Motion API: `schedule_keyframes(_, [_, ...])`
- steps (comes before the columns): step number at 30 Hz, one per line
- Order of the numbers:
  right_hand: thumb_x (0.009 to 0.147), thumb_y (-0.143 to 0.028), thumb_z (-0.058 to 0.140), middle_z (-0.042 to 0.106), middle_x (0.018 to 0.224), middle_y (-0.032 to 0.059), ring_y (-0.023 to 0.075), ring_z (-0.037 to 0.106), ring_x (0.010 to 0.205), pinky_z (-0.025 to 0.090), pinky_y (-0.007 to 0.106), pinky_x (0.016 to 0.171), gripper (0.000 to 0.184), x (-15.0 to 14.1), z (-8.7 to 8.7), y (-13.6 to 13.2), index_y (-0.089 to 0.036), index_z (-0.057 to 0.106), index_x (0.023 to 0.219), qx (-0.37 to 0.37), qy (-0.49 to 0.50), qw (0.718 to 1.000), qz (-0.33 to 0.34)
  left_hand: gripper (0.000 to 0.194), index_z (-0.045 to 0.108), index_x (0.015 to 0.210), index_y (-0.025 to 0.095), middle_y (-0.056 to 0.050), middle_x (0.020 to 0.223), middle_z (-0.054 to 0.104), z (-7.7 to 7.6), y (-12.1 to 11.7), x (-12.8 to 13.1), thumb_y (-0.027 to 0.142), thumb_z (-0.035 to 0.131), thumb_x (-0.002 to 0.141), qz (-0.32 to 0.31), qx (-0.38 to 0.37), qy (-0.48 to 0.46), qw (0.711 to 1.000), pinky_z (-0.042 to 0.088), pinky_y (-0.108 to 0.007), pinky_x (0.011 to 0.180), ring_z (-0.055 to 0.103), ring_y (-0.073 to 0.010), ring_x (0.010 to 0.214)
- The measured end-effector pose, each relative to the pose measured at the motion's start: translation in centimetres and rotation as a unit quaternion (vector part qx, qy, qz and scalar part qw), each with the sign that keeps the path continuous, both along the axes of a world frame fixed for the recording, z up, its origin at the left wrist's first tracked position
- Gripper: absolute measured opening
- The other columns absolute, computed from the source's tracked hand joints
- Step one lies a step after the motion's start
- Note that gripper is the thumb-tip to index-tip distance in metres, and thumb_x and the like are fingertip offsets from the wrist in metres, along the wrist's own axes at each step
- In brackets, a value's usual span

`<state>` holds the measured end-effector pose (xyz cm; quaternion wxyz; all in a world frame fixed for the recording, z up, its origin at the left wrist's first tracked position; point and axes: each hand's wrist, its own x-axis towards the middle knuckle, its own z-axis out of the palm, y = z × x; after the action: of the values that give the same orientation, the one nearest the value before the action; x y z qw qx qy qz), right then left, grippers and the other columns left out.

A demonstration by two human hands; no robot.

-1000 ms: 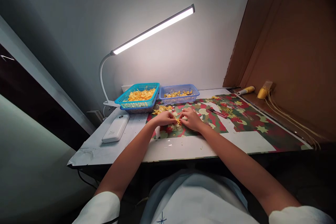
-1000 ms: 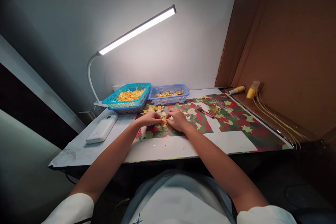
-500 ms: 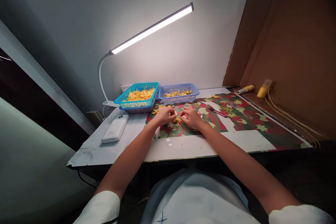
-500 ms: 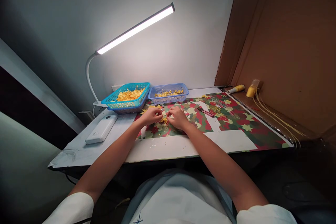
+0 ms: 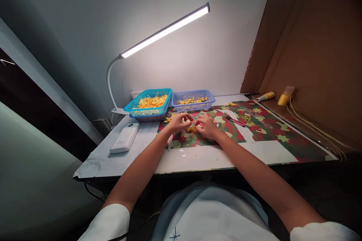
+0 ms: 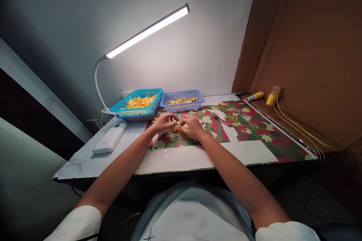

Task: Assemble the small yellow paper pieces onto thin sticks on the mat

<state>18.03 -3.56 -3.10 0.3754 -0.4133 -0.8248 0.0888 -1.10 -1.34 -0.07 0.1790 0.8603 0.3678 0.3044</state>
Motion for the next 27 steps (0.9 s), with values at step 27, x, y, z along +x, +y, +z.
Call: schedule_keyframes(27, [0.077, -0.020, 0.061, 0.064, 0.081, 0.0031, 0.0204, 0.051, 0.085, 0.036, 0.036, 0.079, 0.009, 0.0, -0.4, 0.7, -0.020, 0.061, 0.068, 0.017, 0.003, 0.999, -0.031, 0.021, 0.070, 0.083, 0.020, -0.004, 0.088, 0.061, -0.6, 0.4, 0.1, 0.038, 0.061, 0.079, -0.011, 0.078, 0.049, 0.996, 0.038, -0.032, 0.084, 0.051, -0.0175, 0.085])
